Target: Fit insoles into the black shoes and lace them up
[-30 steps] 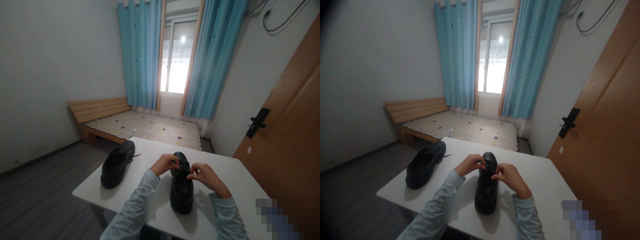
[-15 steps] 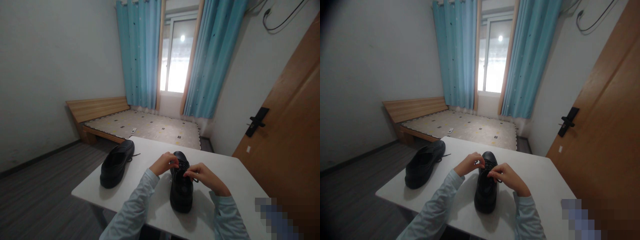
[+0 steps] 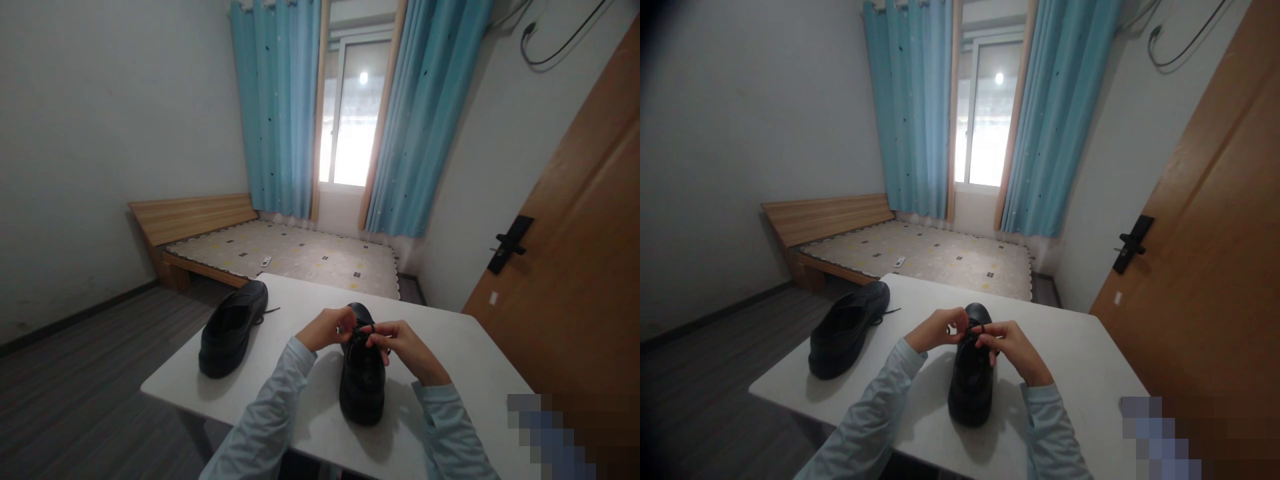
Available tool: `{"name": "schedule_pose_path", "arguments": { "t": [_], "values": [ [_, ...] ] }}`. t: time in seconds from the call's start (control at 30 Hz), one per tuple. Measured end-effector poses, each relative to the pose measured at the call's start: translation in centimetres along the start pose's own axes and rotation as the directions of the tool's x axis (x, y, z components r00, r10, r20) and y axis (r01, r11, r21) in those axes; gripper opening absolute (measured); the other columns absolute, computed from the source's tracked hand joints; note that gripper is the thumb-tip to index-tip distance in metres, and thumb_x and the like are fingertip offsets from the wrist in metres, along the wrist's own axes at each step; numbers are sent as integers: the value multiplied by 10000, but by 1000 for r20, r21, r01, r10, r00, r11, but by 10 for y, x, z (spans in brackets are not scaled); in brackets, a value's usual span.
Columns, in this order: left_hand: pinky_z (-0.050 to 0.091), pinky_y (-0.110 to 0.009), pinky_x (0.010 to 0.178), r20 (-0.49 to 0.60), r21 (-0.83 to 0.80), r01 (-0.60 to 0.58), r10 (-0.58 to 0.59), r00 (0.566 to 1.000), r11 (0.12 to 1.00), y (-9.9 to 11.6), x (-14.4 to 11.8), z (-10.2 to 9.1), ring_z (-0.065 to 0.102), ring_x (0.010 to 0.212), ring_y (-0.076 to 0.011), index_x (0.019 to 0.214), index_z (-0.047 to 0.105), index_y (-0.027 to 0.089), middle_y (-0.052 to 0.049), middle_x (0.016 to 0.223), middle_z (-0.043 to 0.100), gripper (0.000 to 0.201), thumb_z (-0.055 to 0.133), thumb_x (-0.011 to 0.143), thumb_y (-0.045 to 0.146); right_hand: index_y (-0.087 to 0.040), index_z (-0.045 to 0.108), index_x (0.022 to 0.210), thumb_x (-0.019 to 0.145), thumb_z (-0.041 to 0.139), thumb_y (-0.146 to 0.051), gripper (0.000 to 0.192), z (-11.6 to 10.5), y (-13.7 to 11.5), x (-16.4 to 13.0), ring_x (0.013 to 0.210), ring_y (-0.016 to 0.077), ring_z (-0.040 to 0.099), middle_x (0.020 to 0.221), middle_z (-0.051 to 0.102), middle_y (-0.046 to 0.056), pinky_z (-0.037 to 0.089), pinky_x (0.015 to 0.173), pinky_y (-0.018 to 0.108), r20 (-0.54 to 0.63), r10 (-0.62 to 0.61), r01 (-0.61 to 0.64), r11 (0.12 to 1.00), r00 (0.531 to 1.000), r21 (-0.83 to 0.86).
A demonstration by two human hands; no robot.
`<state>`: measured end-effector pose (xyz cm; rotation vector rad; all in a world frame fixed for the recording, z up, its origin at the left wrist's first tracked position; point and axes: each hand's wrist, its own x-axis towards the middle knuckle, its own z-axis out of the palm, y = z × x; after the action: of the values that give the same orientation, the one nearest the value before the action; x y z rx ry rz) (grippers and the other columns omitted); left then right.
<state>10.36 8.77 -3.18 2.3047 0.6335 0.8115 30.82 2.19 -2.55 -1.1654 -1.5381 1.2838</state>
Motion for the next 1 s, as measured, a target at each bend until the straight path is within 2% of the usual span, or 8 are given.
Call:
{"name": "schedule_pose_path", "arguments": {
  "t": [0.07,0.2,0.37,0.5,0.6,0.67,0.8,1.0],
  "values": [
    [417,-188,613,5,18,-37,37,999,999,1,-1,-1,520,663,-94,823,578,154,16,748,589,193,552,663,49,-140,704,941,686,697,-388,355,1,-1,0,443,87,549,733,687,41,414,469,228,1,0,0,1000,1000,30],
    [405,-200,647,13,156,-119,118,993,981,2,-3,-2,526,699,-106,725,608,156,-7,783,578,133,524,699,56,-133,706,919,676,704,-380,346,3,-4,-2,513,108,581,743,680,44,459,566,270,1,4,-4,997,1000,76],
    [392,-255,787,-8,334,-165,178,984,928,-2,-2,-1,578,762,-116,698,663,183,-28,874,632,171,534,784,112,-118,707,841,725,652,-427,335,7,-6,-4,540,103,585,753,668,55,450,595,260,-57,32,-22,984,998,176],
    [353,-305,865,-2,452,-195,220,975,870,-4,-2,-1,604,833,-127,761,684,219,-35,961,678,198,517,844,153,-120,697,906,743,631,-437,363,8,-4,-6,568,117,593,743,662,59,443,605,263,-58,48,-32,969,997,244],
    [328,-333,882,13,519,-223,253,967,825,-2,-3,-2,601,848,-136,840,688,237,-40,995,686,208,500,863,151,-132,686,959,735,639,-432,378,8,0,-6,577,121,589,764,665,60,433,596,263,-50,21,-9,974,999,227],
    [306,-354,892,6,564,-229,273,962,794,0,-3,-3,587,865,-152,865,686,243,-40,990,689,189,508,867,181,-145,678,987,731,641,-424,380,8,2,-6,534,105,551,748,656,42,401,539,245,-59,-1,12,981,998,191],
    [226,-423,949,-41,637,-207,301,953,742,5,-4,-2,534,910,-188,916,673,275,-28,952,692,163,529,859,222,-150,690,967,722,647,-418,366,12,5,-4,467,69,405,593,563,-18,275,440,209,-130,-26,41,992,991,116],
    [114,-489,1013,-137,644,-180,344,929,744,9,-4,6,479,968,-205,889,673,293,-6,909,692,155,530,859,243,-131,698,968,680,675,-472,447,18,6,-5,445,53,320,543,496,-30,187,416,203,-193,-16,38,993,981,109]
  ]
}}
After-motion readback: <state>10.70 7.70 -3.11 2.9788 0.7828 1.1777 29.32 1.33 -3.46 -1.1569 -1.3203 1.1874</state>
